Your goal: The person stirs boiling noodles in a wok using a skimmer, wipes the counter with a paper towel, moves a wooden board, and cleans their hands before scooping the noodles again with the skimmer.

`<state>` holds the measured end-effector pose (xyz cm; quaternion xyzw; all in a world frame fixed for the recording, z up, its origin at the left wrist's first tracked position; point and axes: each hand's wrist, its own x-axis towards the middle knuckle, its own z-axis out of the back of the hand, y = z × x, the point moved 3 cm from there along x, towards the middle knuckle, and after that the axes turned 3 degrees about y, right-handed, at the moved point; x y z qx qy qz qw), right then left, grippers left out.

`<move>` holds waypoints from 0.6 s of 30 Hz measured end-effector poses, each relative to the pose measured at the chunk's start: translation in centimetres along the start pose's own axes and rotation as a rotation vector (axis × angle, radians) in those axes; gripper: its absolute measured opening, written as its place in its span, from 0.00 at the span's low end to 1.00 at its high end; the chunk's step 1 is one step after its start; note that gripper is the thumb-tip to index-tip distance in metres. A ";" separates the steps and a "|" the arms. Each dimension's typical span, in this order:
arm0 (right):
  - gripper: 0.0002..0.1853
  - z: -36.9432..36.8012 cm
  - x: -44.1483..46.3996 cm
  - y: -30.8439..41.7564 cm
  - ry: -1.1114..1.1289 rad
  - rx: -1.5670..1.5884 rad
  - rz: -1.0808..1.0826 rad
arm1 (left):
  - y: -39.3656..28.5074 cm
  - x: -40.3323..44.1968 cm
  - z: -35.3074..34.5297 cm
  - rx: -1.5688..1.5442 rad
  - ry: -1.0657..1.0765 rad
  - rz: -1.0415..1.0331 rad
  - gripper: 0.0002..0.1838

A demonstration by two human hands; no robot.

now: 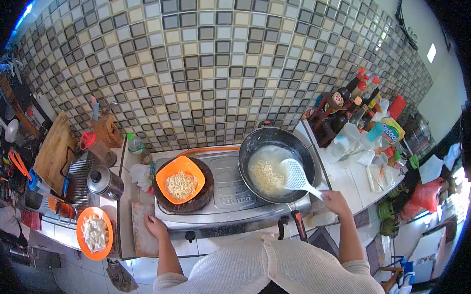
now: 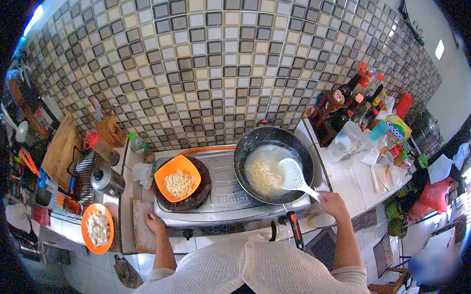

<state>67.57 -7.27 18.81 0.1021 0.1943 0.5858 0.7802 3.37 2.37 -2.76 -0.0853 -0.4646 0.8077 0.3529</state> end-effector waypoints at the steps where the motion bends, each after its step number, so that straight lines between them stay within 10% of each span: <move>1: 0.13 -0.1 0.1 0.2 -0.003 0.000 0.002 | 0.0 0.0 0.0 0.007 0.001 0.006 0.14; 7: 0.11 -5.0 2.5 0.6 0.156 0.224 -0.018 | -0.6 -0.3 0.3 -0.016 0.024 0.051 0.15; 11: 0.08 -4.7 4.2 4.4 -0.096 -0.163 -0.093 | 0.0 0.0 0.1 -0.031 0.058 0.047 0.15; 18: 0.08 -8.4 8.4 2.7 -0.143 0.286 -0.031 | 0.1 -0.1 0.3 0.009 0.006 0.022 0.15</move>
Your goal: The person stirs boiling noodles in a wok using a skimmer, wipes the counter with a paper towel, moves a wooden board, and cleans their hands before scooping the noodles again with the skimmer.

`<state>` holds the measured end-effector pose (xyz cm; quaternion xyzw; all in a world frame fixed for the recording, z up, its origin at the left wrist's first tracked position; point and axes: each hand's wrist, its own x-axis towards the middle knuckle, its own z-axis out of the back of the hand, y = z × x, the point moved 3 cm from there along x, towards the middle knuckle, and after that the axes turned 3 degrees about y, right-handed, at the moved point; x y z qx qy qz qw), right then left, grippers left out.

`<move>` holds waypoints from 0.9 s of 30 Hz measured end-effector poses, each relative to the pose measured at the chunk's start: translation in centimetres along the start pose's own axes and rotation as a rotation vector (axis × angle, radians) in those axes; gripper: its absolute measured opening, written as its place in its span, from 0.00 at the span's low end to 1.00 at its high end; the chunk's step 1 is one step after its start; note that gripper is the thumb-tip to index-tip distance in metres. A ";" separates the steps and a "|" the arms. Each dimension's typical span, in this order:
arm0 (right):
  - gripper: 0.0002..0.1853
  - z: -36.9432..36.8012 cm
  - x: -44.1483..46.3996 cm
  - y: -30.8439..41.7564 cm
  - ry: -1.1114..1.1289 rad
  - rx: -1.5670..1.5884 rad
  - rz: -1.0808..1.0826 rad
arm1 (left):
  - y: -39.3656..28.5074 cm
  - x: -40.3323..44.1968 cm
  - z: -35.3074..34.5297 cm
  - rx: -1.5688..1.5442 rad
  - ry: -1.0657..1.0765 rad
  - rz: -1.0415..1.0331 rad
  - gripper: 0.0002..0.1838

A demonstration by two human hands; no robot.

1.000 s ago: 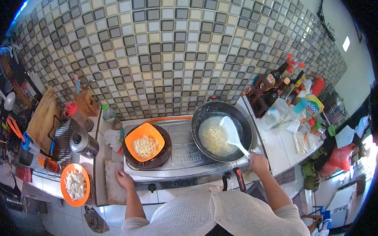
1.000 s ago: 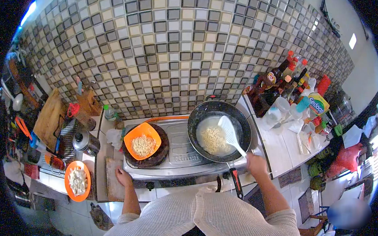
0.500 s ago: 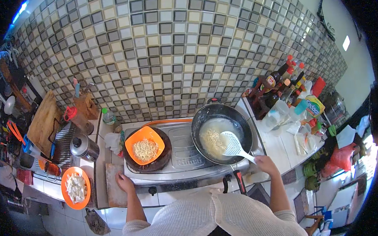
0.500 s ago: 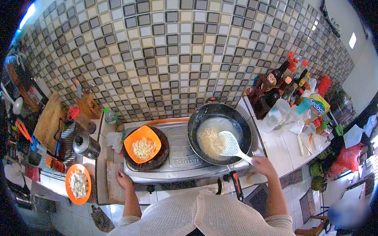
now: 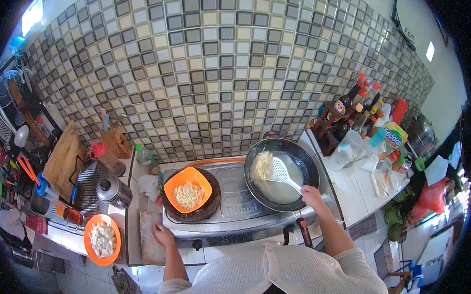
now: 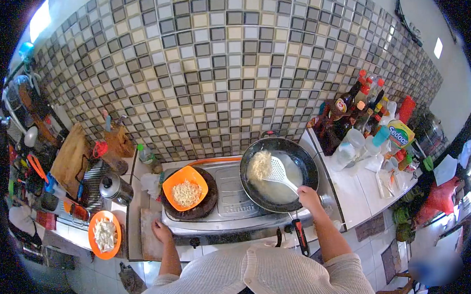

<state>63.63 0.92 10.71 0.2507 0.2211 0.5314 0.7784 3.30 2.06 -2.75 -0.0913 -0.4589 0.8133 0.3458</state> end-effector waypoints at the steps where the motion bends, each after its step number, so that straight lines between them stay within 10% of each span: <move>1: 0.10 -0.1 0.2 -0.8 0.096 0.178 -0.131 | 0.1 0.0 -0.1 0.019 -0.008 -0.010 0.15; 7: 0.15 0.5 -1.4 -0.8 0.275 0.602 -0.327 | -0.1 0.0 0.1 -0.019 0.018 0.006 0.15; 27: 0.19 6.2 -5.2 1.7 -0.085 -0.074 -0.040 | 0.2 0.1 -0.1 -0.016 0.044 0.021 0.15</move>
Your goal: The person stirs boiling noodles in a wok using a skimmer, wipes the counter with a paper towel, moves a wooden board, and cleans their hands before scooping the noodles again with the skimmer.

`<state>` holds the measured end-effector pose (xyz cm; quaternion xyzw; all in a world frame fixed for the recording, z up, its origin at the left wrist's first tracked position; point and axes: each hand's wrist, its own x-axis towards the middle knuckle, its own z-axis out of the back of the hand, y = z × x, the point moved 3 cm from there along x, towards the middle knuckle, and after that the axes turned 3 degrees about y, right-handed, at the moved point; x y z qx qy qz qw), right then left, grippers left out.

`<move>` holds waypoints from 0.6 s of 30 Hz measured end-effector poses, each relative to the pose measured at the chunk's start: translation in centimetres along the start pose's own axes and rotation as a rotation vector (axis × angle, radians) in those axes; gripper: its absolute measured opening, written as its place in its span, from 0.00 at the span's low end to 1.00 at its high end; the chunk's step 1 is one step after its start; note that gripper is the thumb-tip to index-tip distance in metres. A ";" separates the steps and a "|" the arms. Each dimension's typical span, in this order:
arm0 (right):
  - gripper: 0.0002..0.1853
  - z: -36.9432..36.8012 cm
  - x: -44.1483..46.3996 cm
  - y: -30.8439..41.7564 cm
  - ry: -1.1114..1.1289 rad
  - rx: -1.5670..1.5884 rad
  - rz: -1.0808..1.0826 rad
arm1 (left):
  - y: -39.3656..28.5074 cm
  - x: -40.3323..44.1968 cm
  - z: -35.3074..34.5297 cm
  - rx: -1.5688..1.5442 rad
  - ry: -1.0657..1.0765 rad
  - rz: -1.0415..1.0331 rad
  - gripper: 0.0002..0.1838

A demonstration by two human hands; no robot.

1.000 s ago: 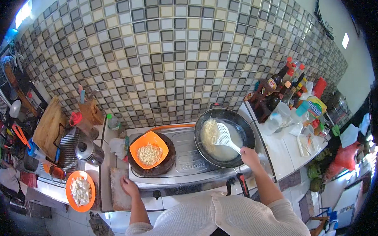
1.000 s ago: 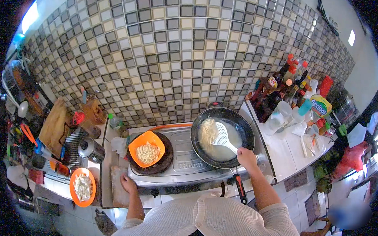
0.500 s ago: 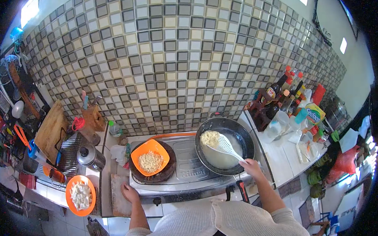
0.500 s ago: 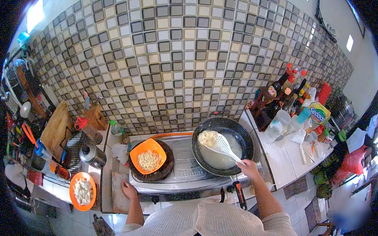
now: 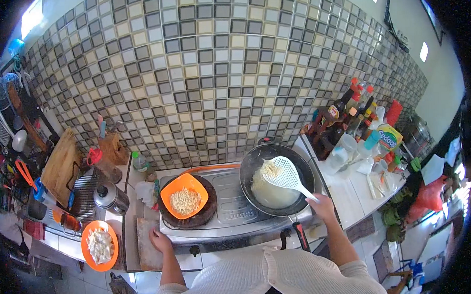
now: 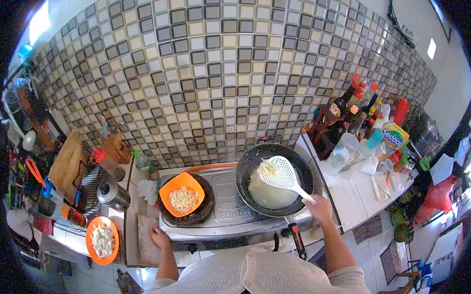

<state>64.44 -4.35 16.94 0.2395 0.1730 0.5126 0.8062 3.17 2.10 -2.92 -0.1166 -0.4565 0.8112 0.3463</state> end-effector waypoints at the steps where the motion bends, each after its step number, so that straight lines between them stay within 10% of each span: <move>1: 0.19 0.2 0.0 0.1 -0.008 -0.008 -0.013 | 0.1 0.0 0.0 0.012 0.014 0.019 0.15; 18: 0.18 0.8 2.0 2.2 -0.059 -0.495 0.014 | -0.6 -0.3 0.3 0.010 -0.007 0.019 0.16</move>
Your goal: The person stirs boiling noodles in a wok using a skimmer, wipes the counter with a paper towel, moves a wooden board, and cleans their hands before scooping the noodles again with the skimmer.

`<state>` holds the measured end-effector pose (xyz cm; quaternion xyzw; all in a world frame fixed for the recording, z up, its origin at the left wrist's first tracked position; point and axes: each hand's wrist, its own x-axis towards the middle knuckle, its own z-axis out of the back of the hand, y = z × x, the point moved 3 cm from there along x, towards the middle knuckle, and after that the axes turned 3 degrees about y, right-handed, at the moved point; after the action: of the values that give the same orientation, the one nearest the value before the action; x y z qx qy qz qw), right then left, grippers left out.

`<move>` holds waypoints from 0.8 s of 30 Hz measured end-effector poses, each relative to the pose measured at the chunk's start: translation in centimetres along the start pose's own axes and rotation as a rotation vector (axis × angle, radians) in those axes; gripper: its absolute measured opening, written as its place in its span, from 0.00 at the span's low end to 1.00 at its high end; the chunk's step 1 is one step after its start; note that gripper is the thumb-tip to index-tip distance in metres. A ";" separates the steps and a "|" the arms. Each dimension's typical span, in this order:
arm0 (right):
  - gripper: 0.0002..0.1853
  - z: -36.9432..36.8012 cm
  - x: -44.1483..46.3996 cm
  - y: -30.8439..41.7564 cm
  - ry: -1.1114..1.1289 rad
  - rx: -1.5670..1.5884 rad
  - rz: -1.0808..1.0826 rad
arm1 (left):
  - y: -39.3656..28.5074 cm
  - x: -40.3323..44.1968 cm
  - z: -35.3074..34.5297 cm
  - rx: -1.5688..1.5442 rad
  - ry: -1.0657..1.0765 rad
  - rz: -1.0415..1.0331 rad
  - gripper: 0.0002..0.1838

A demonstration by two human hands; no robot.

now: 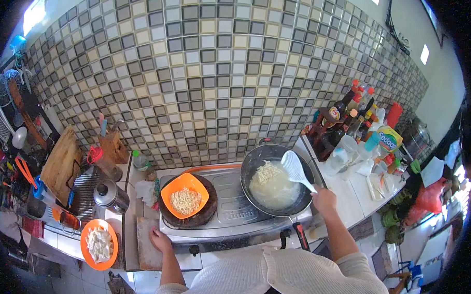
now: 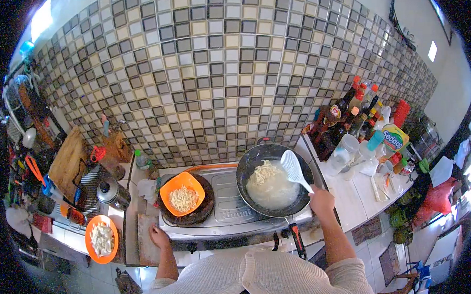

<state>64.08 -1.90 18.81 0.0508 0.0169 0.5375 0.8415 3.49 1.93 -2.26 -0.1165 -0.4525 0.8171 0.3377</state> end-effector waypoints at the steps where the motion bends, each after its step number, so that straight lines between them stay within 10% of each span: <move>1: 0.17 -0.7 0.1 -0.1 0.050 0.040 -0.023 | 0.2 0.1 -0.2 -0.009 0.002 0.002 0.16; 8: 0.14 -6.5 0.8 0.3 0.115 0.451 0.292 | -0.1 -0.1 0.0 0.003 -0.019 -0.030 0.15; 13: 0.10 -7.4 -0.8 0.5 0.758 1.275 -0.147 | -0.1 0.1 0.0 0.030 -0.012 -0.036 0.15; 24: 0.14 -5.8 -3.4 -0.8 0.585 1.402 -0.229 | 0.5 0.1 -0.3 0.021 -0.018 -0.020 0.16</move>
<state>62.85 -4.88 12.83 0.4263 0.5808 0.3022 0.6241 3.37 2.06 -2.80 -0.1009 -0.4480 0.8195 0.3430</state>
